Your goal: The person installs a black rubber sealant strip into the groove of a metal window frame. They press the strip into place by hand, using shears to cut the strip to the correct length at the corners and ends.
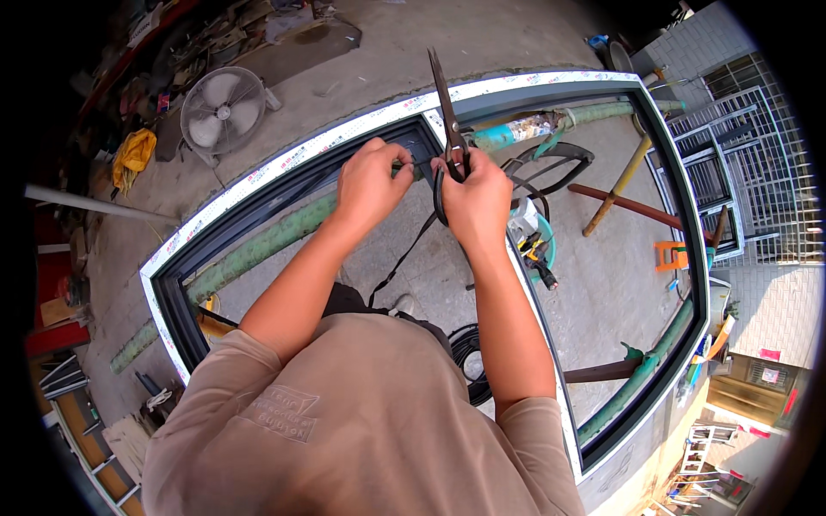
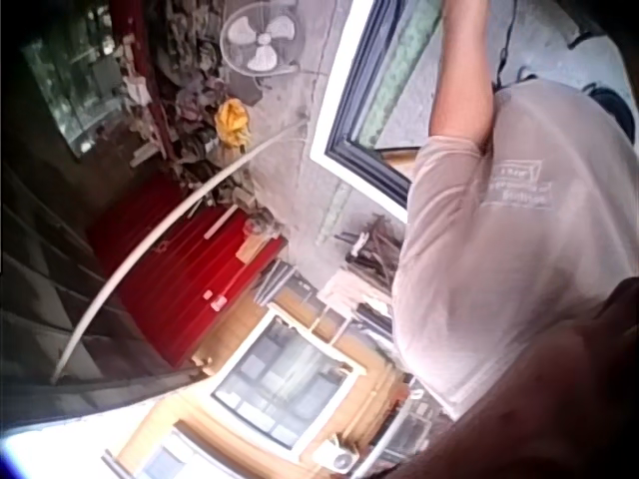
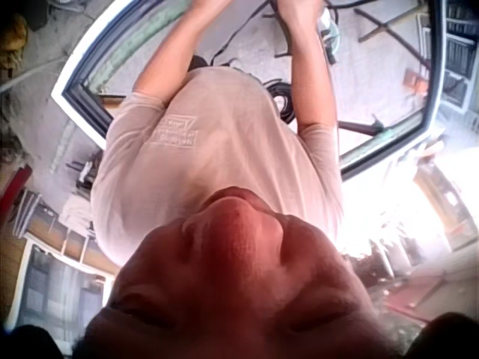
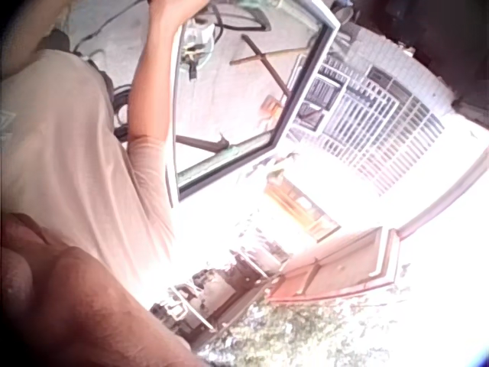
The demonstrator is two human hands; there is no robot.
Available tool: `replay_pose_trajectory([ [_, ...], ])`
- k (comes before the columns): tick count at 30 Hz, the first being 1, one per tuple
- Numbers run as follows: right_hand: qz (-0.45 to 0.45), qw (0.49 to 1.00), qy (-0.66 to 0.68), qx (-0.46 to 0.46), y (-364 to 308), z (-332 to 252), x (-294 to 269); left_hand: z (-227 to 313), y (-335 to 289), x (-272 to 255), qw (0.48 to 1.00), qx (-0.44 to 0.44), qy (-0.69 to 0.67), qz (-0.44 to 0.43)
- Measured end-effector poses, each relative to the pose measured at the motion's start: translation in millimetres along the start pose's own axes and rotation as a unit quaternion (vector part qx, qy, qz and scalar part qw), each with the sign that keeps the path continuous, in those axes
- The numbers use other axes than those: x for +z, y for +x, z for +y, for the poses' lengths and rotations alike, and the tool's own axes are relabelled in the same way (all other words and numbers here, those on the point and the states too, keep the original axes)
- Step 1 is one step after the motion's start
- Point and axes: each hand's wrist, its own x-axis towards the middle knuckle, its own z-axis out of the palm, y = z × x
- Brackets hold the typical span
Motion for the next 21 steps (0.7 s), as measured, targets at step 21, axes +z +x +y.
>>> replay_pose_trajectory([
  [21,-0.396,0.823,0.364,0.18,-129,18,-41,-11,-6,-107,0.829,-0.226,-0.403,-0.314],
])
